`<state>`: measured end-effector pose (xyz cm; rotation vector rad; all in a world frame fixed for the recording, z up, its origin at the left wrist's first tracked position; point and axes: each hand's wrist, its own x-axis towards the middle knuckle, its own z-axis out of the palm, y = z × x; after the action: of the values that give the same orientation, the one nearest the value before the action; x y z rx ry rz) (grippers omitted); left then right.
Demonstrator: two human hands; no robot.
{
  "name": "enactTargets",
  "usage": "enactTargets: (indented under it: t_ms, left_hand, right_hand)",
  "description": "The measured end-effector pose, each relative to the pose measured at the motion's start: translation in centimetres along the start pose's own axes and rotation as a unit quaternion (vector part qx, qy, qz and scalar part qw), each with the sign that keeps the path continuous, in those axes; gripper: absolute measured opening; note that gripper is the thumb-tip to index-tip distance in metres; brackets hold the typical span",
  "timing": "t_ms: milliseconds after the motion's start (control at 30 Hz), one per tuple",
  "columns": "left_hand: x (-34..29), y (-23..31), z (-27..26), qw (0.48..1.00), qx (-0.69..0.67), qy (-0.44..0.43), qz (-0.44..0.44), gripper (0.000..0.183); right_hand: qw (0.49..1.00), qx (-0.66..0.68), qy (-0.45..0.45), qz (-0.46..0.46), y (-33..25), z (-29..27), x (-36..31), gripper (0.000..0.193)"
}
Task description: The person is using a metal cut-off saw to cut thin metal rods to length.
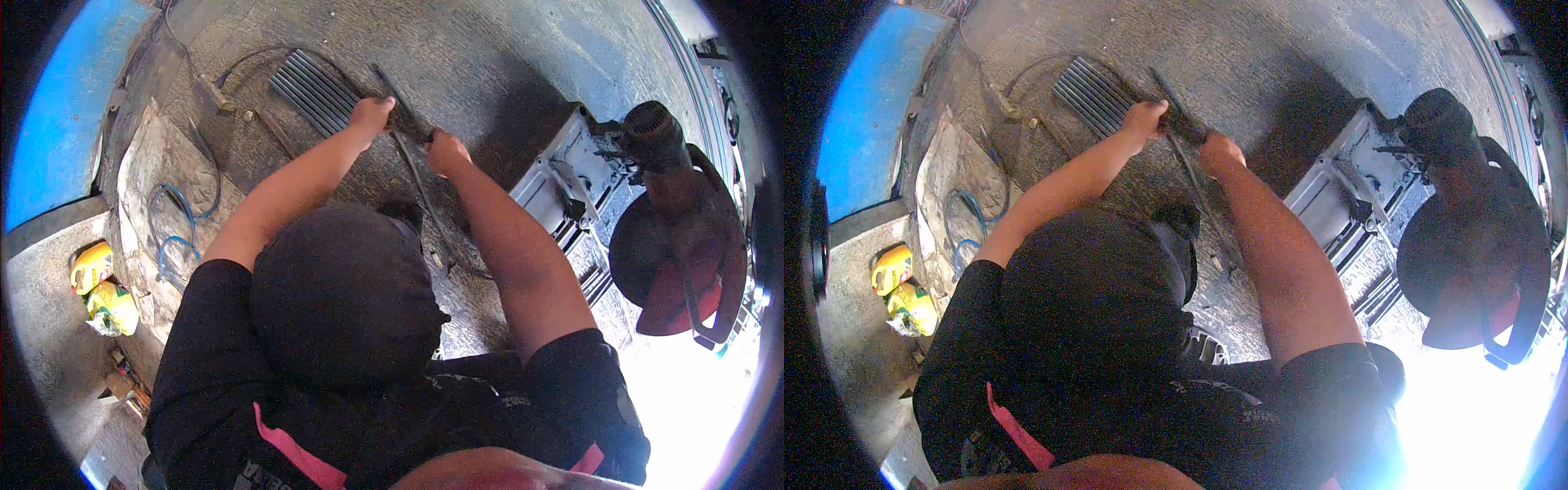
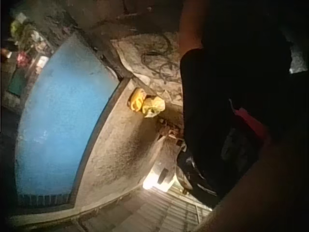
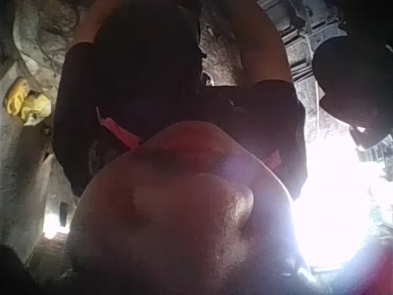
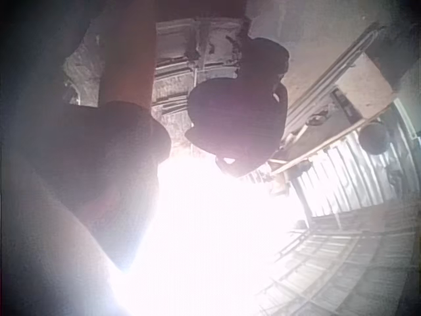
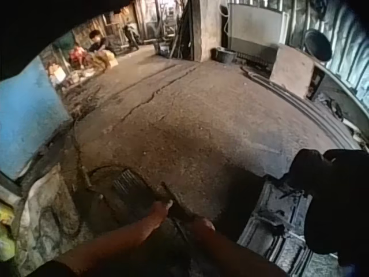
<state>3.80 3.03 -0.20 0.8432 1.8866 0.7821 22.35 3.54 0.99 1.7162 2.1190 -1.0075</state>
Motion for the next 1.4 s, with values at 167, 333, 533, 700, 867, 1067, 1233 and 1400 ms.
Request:
enactTargets:
  t_ms: [167,333,533,700,867,1067,1233,1400]
  left_hand:
    - [1.6,-0.3,1.3,0.927,-0.338,-0.057,-0.154,0.031]
    - [2.0,1.9,2.7,0.909,-0.396,-0.052,-0.118,0.026]
    - [0.3,5.5,3.1,0.939,-0.328,-0.079,-0.061,0.028]
    - [-2.1,9.2,4.0,0.947,-0.32,-0.003,-0.022,0.029]
    - [-7.7,15.3,3.9,0.928,-0.367,-0.06,0.032,0.028]
    - [-14.0,24.7,1.7,0.942,-0.297,-0.116,0.107,0.024]
    - [-19.6,32.3,2.7,0.958,-0.172,-0.163,0.164,0.024]
    - [-24.1,33.2,7.0,0.97,-0.106,-0.15,0.16,0.026]
  right_hand:
    - [1.0,-0.015,-0.016,-0.018,-1.1,-3.0,-1.1,0.03]
    - [0.997,-0.034,0.054,-0.034,-0.8,-6.4,-1.8,0.029]
    - [0.99,-0.04,0.129,-0.03,-0.9,-8.5,-4.8,0.029]
    - [0.97,0.023,0.236,-0.056,-0.8,-9.6,-9.6,0.031]
    - [0.946,0.159,0.277,-0.061,1.1,-8.7,-18.5,0.032]
    - [0.96,0.028,0.265,0.084,11.1,-1.0,-28.8,0.033]
    - [0.915,0.009,0.345,0.207,18.3,3.7,-32.9,0.045]
    - [0.939,0.209,0.187,0.201,20.1,4.4,-32.6,0.064]
